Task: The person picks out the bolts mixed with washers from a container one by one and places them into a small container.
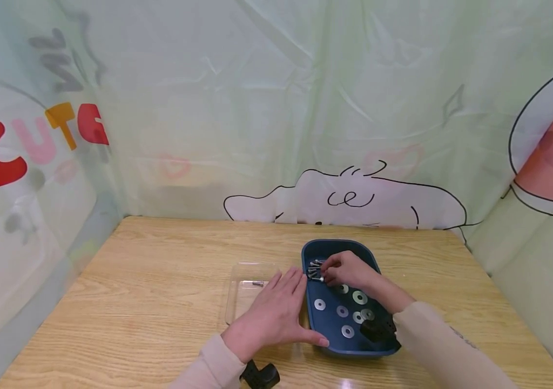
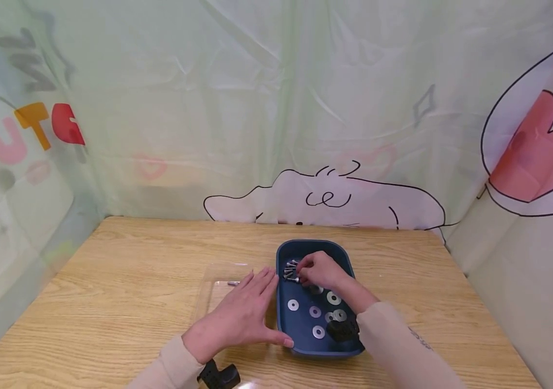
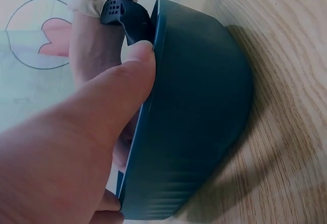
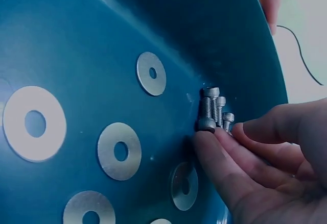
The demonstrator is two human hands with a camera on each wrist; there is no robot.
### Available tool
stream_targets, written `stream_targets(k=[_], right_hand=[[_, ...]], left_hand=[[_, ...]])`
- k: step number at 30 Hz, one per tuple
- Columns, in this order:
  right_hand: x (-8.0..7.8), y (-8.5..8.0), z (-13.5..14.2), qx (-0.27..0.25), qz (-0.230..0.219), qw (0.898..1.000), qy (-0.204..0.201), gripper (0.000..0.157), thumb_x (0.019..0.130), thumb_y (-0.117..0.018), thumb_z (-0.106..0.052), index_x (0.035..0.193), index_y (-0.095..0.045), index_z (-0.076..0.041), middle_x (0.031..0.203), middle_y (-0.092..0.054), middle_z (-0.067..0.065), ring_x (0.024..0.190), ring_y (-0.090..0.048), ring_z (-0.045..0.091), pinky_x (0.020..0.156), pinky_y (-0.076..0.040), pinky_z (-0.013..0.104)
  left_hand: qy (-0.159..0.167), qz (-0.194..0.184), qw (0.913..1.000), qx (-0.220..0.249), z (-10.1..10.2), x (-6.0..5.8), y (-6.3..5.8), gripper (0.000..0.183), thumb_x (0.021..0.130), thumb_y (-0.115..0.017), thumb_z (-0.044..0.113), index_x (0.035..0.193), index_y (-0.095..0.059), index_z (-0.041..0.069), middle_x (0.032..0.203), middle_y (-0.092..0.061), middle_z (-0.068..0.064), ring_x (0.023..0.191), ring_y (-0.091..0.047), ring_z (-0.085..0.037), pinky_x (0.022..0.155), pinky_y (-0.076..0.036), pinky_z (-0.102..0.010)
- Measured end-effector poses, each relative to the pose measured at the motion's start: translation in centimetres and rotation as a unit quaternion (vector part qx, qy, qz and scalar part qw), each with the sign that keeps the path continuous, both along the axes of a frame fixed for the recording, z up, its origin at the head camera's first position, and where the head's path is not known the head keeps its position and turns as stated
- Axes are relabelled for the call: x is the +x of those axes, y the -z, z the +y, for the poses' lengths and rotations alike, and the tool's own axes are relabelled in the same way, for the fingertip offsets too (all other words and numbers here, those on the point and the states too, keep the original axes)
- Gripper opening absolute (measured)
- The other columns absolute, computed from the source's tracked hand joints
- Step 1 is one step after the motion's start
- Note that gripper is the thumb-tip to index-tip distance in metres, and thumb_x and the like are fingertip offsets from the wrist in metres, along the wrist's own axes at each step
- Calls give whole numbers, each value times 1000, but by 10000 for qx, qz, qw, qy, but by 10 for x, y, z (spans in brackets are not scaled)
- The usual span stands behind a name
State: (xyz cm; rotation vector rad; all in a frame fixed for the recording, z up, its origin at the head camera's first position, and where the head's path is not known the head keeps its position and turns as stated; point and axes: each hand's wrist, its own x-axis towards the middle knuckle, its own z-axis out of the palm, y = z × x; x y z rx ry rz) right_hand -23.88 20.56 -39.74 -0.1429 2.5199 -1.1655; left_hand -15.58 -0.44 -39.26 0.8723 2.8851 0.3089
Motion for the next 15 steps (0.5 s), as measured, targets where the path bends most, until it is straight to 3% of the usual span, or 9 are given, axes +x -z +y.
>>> stream_targets(k=[6,15], right_hand=[[5,1,-2,32,-67,10000,-47,24,98,-52,-3,112,-68,8,97,-73,15,86,-74,25,82,-61,39],[13,-1,-14,-272,-155,9995,-93,26,99,-53,-4,115,-67,11,98,-73,18,88,-74,28,81,-61,39]], left_hand=[[9,-121,9999,0,1,0,0,122,70,-56,88,158,-25,9,166,-22,-7,154,-20,-21,125,-21,-44],[26,34,9997,-240,2,2,-4,127,68,-53,91,159,-21,9,165,-22,-11,154,-20,-23,125,-21,-44]])
